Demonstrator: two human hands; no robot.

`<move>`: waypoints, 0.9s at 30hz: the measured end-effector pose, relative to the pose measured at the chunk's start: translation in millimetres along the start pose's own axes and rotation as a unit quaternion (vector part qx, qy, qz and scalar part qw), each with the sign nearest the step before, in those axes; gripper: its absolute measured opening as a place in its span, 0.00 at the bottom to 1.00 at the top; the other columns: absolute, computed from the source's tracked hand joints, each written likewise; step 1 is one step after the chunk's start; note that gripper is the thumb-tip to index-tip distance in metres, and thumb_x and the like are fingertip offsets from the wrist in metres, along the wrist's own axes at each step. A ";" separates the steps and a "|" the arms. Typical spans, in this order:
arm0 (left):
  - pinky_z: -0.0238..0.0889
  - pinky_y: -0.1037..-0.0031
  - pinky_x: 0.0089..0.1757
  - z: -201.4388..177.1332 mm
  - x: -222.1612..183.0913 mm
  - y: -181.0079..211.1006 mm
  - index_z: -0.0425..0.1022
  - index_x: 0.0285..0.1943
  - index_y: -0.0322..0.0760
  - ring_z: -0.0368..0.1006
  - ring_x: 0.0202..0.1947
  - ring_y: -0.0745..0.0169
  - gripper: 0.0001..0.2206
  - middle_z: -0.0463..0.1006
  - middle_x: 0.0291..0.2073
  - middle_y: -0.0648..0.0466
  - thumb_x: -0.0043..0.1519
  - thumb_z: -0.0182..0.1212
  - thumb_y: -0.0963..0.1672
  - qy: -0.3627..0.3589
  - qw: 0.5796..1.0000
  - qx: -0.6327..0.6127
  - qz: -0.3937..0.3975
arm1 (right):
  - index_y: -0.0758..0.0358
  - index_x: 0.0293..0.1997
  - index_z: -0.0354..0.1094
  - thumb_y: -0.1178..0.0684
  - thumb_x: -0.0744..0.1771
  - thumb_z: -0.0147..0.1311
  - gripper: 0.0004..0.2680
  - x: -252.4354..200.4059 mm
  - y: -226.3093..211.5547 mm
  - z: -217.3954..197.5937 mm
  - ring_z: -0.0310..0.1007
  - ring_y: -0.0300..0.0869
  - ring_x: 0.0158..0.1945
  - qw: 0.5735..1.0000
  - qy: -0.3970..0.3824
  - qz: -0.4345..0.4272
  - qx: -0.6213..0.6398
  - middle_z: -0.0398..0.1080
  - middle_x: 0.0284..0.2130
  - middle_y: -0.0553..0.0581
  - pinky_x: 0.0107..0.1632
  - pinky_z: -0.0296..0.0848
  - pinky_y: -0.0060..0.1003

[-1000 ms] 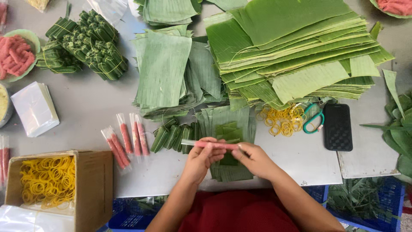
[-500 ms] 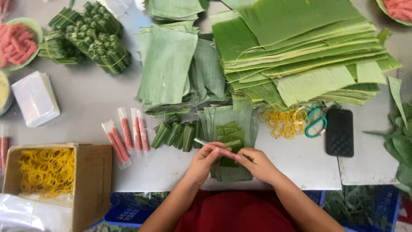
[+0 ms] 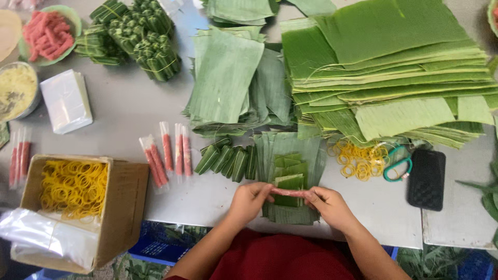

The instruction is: The person takes a banana leaf, places a pink processed food item on it, and rolls the leaf to wrap the item, securing it with another small piece of leaf and a rubber band.

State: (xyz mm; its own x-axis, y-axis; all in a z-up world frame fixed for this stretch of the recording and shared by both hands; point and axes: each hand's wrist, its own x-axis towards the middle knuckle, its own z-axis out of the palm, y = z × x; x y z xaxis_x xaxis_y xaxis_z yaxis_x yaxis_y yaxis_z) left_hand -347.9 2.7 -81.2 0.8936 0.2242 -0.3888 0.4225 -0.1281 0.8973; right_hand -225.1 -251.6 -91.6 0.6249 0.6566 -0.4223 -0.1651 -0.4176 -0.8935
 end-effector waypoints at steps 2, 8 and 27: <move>0.66 0.61 0.40 2.6 -2.4 9.0 0.79 0.36 0.37 0.76 0.32 0.51 0.08 0.80 0.26 0.50 0.65 0.63 0.45 0.095 0.966 0.181 0.159 | 0.64 0.32 0.74 0.46 0.69 0.53 0.12 -3.2 -8.2 2.6 0.67 0.39 0.28 0.992 0.031 -0.065 -0.108 0.68 0.22 0.52 0.33 0.68 0.34; 0.61 0.59 0.39 9.5 -6.4 35.9 0.72 0.30 0.42 0.71 0.31 0.50 0.08 0.75 0.25 0.54 0.54 0.70 0.43 0.221 0.861 0.320 0.329 | 0.61 0.31 0.73 0.51 0.63 0.63 0.07 -14.4 -50.5 16.3 0.73 0.49 0.28 0.924 0.178 -0.129 -0.312 0.72 0.26 0.55 0.31 0.70 0.40; 0.69 0.63 0.44 0.5 17.5 47.4 0.82 0.47 0.41 0.73 0.44 0.51 0.10 0.77 0.41 0.55 0.58 0.68 0.45 -0.024 0.852 0.321 0.413 | 0.60 0.48 0.75 0.56 0.63 0.61 0.10 -14.6 -53.1 14.3 0.75 0.51 0.45 0.878 0.077 -0.309 -0.357 0.75 0.44 0.55 0.46 0.74 0.43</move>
State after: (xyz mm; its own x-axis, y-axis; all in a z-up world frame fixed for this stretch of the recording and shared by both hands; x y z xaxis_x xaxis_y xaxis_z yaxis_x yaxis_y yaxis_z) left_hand -312.2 0.1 -45.6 0.9251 -0.2358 0.2976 -0.3709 -0.7291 0.5752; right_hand -236.4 -230.0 -40.2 0.5317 0.8266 0.1844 0.7285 -0.3353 -0.5974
